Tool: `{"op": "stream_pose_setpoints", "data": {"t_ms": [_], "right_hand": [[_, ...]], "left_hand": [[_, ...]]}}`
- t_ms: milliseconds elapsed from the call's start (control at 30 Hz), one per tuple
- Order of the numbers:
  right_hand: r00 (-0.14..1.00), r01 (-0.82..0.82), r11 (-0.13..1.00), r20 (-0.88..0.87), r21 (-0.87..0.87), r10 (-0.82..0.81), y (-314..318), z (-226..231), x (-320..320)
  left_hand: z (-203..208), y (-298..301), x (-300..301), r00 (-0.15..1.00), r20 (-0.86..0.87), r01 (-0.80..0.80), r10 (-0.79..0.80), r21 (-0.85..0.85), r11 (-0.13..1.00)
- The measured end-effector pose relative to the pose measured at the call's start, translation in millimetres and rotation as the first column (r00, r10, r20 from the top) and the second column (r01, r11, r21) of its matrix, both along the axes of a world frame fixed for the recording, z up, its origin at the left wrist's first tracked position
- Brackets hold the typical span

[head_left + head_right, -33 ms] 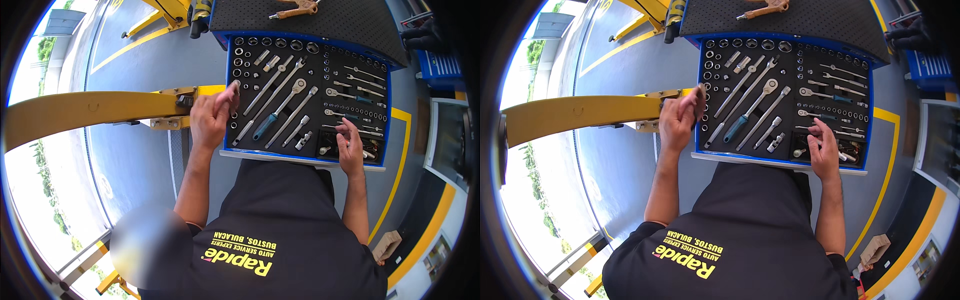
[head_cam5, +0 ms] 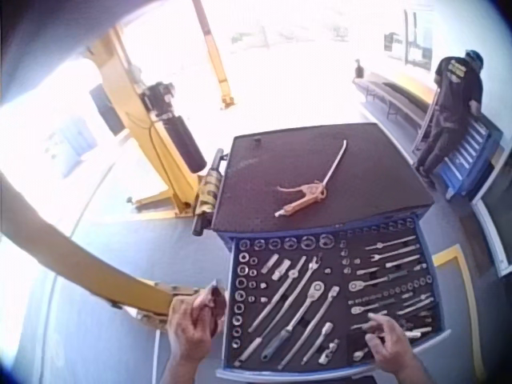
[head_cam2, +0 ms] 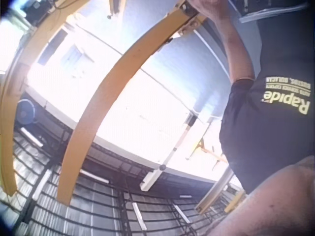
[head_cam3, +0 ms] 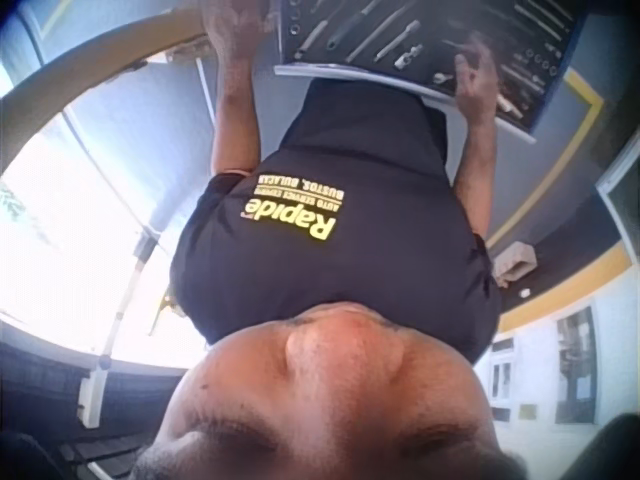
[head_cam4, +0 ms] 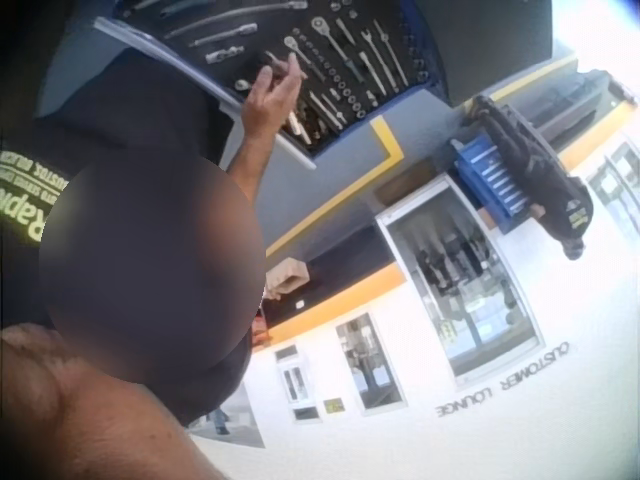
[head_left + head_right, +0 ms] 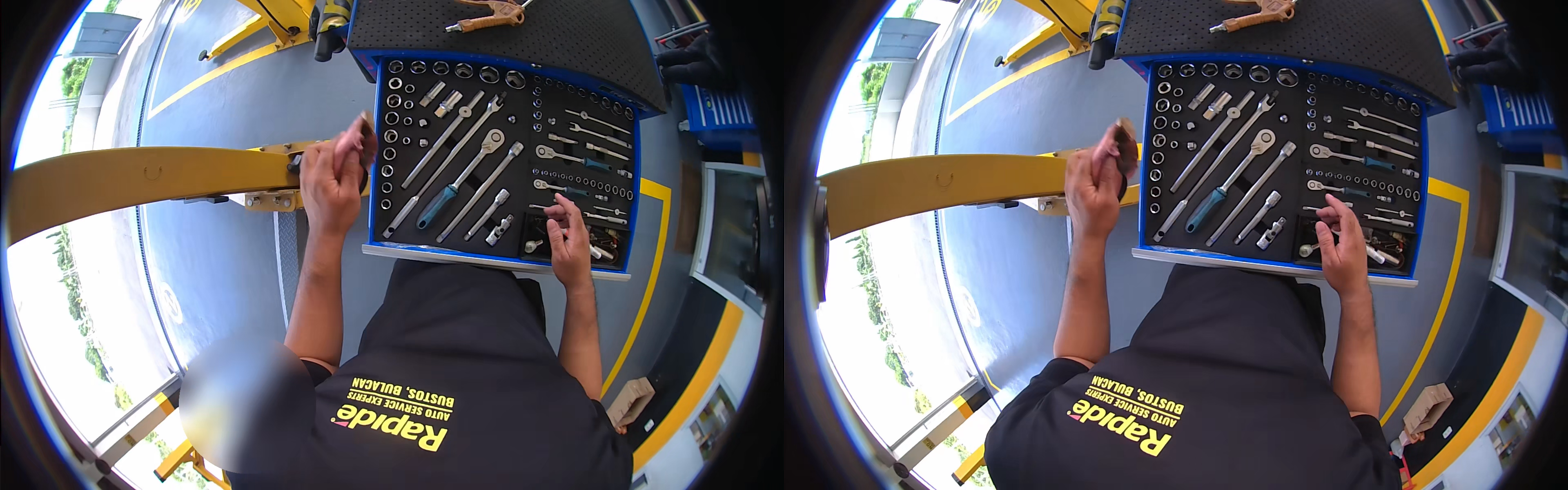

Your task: The person opens a tool chest drawer, wipes several hand tools with a cloth, and places them back into the drawer. The person then wipes the top surface of the tool chest and returns a grease gun to its position.

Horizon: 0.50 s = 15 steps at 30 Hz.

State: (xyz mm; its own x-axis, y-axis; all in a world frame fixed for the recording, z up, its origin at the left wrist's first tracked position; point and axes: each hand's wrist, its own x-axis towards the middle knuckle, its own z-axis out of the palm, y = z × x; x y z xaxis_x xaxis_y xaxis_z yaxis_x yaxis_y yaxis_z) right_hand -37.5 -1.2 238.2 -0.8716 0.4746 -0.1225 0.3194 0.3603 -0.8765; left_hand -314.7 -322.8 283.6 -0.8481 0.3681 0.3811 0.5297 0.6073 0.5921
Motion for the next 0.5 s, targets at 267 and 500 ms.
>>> {"op": "stream_pose_setpoints", "data": {"t_ms": [267, 500], "right_hand": [[0.978, -0.173, 0.883, -0.029, 0.437, 0.206, -59, -31, -30], [0.992, 0.047, 0.927, -0.128, 0.371, 0.001, -68, -42, -21]], "left_hand": [[-83, 12, -6, 0.896, -0.083, 0.343, -0.436, -0.496, 0.798], [-83, -8, -4, 0.892, -0.073, 0.356, -0.446, -0.493, 0.794]]}}
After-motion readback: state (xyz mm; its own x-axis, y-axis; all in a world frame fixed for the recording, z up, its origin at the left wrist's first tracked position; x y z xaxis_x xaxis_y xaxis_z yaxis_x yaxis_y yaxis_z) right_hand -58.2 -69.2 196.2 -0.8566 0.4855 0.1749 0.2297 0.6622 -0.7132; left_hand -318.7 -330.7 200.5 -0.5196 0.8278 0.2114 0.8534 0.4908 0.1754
